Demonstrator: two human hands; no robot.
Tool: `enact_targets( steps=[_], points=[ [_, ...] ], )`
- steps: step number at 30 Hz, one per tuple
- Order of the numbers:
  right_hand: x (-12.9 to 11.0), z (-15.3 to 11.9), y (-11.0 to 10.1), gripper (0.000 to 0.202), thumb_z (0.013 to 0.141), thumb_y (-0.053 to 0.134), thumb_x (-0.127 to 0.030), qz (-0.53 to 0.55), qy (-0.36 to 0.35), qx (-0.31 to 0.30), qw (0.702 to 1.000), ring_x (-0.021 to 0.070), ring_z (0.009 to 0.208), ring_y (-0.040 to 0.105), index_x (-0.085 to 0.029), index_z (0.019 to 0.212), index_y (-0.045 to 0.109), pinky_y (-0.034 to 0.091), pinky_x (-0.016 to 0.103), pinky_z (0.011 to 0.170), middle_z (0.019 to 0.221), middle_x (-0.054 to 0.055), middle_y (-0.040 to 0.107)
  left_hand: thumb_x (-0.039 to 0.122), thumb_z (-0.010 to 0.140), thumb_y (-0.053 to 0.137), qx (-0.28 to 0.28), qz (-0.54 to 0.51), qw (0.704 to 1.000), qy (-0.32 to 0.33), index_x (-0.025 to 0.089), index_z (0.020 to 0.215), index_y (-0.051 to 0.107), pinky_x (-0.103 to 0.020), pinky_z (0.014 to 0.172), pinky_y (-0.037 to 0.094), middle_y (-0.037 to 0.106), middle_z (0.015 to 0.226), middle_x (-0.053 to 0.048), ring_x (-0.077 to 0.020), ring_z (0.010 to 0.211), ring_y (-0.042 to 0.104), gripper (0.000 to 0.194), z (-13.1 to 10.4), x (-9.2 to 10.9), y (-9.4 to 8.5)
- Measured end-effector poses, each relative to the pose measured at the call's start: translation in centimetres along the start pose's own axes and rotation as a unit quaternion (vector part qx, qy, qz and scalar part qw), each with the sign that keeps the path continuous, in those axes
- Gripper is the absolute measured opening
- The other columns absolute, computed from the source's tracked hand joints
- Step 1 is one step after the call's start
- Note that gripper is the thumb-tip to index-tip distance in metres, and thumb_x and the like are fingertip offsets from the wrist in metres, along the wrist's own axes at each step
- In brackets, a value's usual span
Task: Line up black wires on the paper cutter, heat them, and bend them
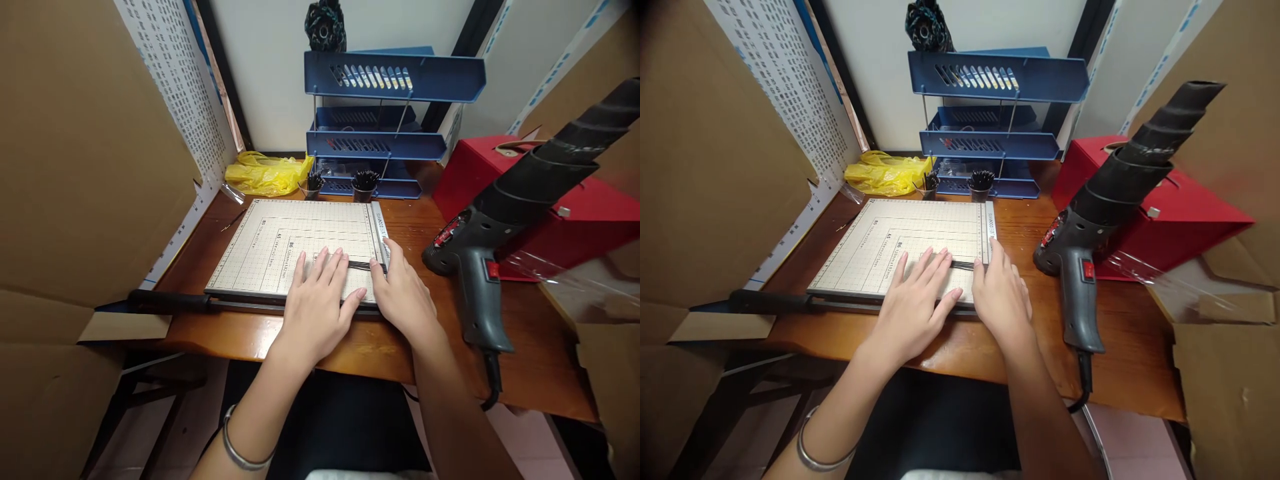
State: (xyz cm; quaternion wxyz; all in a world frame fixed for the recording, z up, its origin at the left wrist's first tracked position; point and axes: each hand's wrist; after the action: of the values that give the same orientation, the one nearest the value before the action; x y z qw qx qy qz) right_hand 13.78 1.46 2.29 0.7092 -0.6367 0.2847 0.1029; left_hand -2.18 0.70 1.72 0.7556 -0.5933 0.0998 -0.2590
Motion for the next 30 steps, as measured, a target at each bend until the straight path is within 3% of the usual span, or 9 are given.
enact_targets(
  steps=[17, 30],
  points=[
    [-0.65, 0.26, 0.02, 0.058, 0.101, 0.031, -0.04, -0.01, 0.028, 0.001, 1.0, 0.0418, 0.127, 0.059, -0.016, 0.154, 0.035, 0.045, 0.059, 0.101, 0.148, 0.021, 0.056, 0.053, 0.107, 0.03, 0.018, 0.013, 1.0, 0.002, 0.015, 0.154, 0.044, -0.062, 0.124, 0.026, 0.044, 0.16, -0.008, -0.0314, 0.151, 0.037, 0.061, 0.09, 0.32, 1.13],
    [-0.62, 0.2, 0.07, 0.056, 0.102, 0.031, -0.04, -0.011, 0.025, 0.001, 1.0, 0.0419, 0.126, 0.06, -0.017, 0.153, 0.036, 0.046, 0.059, 0.1, 0.147, 0.02, 0.056, 0.056, 0.107, 0.027, 0.008, 0.021, 1.0, 0.008, 0.018, 0.154, 0.044, -0.064, 0.123, 0.025, 0.042, 0.162, -0.008, -0.0314, 0.151, 0.036, 0.062, -0.03, 0.22, 1.02]
  ],
)
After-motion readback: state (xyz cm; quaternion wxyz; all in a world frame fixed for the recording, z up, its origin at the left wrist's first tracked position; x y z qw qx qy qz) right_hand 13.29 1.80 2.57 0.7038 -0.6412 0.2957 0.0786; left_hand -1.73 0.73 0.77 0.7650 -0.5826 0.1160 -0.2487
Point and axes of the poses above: each hand's wrist, its own z-axis towards the middle knuckle, its own y-axis out of the palm, x = y × z
